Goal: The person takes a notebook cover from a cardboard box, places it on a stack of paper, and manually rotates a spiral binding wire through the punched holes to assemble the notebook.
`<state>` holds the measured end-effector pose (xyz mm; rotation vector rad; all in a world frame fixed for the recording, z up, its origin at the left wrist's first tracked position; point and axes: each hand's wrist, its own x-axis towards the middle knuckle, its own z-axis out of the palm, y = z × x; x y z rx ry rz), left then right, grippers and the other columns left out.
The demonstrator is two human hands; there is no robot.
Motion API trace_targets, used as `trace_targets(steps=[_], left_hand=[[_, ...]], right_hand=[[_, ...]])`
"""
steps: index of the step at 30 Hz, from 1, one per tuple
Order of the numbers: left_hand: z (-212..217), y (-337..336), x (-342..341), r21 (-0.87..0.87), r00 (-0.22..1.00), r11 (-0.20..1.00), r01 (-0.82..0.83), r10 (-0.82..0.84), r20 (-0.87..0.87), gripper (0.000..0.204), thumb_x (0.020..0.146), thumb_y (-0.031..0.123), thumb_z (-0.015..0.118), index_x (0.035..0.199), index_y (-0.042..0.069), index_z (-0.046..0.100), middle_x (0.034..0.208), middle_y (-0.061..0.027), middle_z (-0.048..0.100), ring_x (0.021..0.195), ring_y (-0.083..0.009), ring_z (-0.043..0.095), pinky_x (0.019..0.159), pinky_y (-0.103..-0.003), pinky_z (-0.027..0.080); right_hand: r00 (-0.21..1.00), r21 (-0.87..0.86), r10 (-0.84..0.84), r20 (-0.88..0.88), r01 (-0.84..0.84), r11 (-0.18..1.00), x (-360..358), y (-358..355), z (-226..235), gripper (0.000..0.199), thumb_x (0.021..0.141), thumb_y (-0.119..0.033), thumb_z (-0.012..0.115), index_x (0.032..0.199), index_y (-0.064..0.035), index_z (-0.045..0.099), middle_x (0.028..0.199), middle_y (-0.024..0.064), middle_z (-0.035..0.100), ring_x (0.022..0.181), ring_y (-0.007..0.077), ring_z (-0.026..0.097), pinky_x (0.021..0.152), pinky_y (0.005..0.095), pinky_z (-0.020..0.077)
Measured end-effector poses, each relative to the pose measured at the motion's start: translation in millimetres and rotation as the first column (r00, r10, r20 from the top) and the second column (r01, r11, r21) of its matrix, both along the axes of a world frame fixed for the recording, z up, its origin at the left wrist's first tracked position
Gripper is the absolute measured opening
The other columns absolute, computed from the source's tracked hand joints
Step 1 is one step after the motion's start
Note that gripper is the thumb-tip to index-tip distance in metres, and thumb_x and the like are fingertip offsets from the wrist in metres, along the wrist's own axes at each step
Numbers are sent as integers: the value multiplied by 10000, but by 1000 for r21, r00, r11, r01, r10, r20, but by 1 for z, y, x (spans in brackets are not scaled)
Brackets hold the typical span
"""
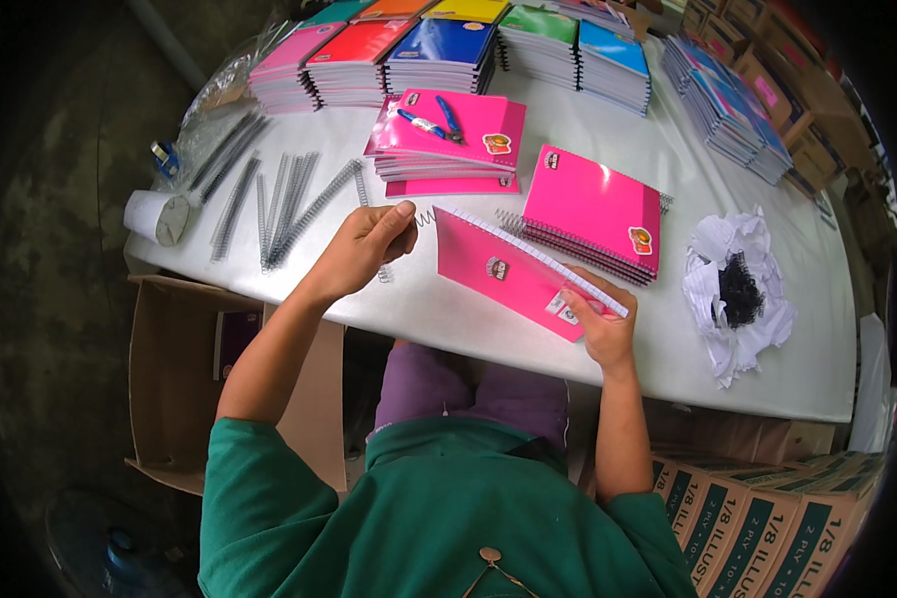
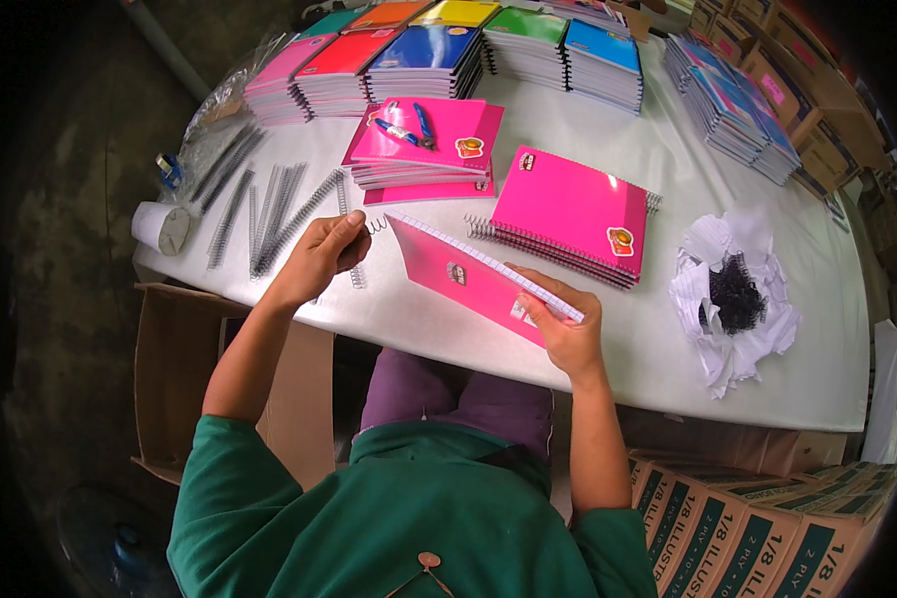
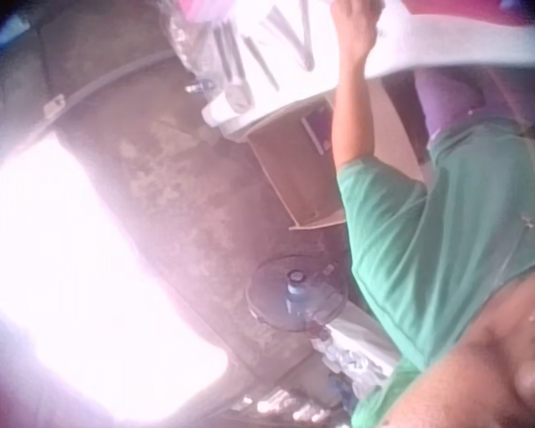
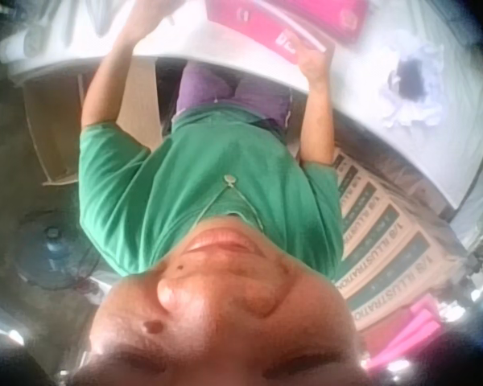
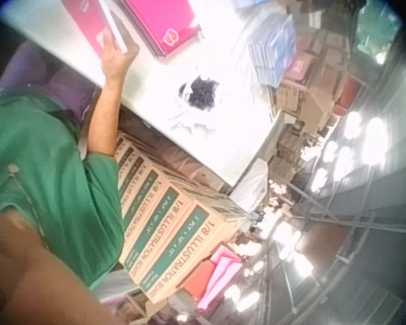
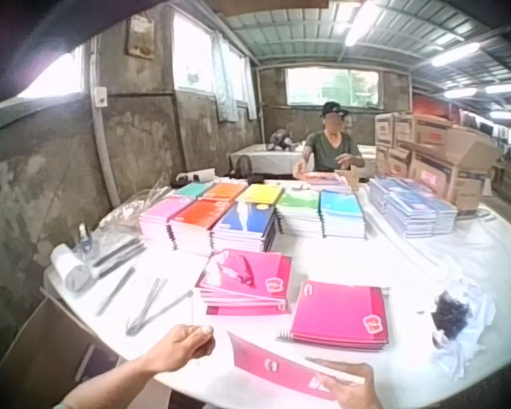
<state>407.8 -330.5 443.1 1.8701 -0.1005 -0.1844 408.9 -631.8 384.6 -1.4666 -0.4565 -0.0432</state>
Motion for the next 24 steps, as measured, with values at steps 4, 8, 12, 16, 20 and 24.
trace_targets(steps=[4,8,12,16,20,24], left_hand=[[8,-4,2,-121,988,992,-21,3,-151,487,964,432,363,643,80,459,511,50,311,457,-46,239,435,-225,211],[16,13,14,-546,810,829,-122,-235,-537,505,957,463,359,653,74,465,489,43,334,433,-48,263,428,-212,240],[28,9,12,-54,990,996,75,-81,-114,314,900,345,554,816,43,547,614,-4,489,532,-81,435,511,-187,361],[44,1,4,473,846,880,-45,-218,487,292,792,194,686,1023,48,583,811,-8,595,732,-150,539,746,-288,417],[55,3,0,825,817,563,44,-496,295,486,726,156,714,1172,89,534,1092,-86,556,945,-249,530,807,-357,401],[63,-24,-1,760,618,553,-341,-478,624,283,719,136,700,981,71,615,940,-75,615,878,-249,574,828,-370,404]], right_hand=[[999,-108,28,31,-24,994,-1,-5,0,284,803,92,576,1069,13,633,1026,117,660,784,78,588,696,197,478],[977,-33,110,185,-106,994,4,-1,-3,300,786,111,571,1060,11,637,1046,151,651,809,119,621,717,219,497],[973,-59,145,180,-136,989,5,-4,-1,286,786,95,585,1055,14,637,1038,159,651,826,134,628,734,235,504],[993,-38,91,72,-88,995,-1,-2,6,251,804,43,606,1052,22,634,1030,151,655,818,141,630,735,238,503],[993,-152,114,29,-108,982,-1,-3,-2,241,820,4,610,1060,12,632,1025,121,663,805,138,634,743,236,501],[978,-140,110,178,-86,986,-5,6,6,286,795,61,582,1069,-3,631,1043,118,657,879,175,650,798,262,513]])
